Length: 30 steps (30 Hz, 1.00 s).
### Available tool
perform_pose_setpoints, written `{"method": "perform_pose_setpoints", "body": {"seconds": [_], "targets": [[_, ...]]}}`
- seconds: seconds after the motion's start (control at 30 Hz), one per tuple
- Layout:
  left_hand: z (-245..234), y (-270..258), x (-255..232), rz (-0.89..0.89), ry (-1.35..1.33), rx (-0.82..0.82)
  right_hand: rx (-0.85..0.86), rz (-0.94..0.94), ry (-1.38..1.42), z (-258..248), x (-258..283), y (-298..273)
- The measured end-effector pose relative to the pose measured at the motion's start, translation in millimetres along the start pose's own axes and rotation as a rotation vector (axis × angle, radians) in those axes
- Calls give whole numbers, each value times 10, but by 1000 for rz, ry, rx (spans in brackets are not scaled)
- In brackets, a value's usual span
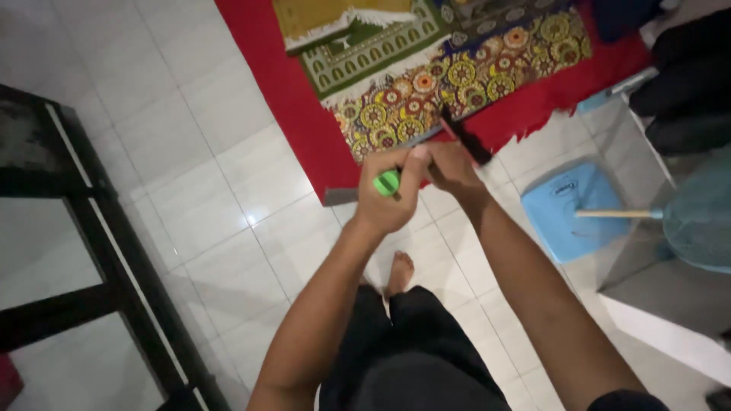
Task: Sweep the tiled floor and around a fan using a broom.
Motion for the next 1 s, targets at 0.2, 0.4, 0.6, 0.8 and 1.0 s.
{"method": "perform_pose_setpoints", "body": {"seconds": [0.2,0.4,0.6,0.8,1.0], "targets": [[-332,-341,-180,-117,48,-108,26,19,-48,582,158,133],[-1142,-791,-622,-175,97,-366,238,-50,-74,1573,935,610],[-1695,-1012,-996,-205,145,-470,587,-46,-182,2034,1470,986],[-1821,-550,-898,-89,132,-128,790,62,-199,1426,1683,1287],[-1952,-621,-702,-59,135,-394,639,34,-107,1916,1403,1409]]}}
Point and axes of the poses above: each hand's wrist, its own y-axis towards the middle knuckle, its own z-axis out of the palm, x = y × z, the point moved 7 cm from there along y, towards the middle knuckle, and after that the axes turned 6 degrees about x, right-handed, at the moved point
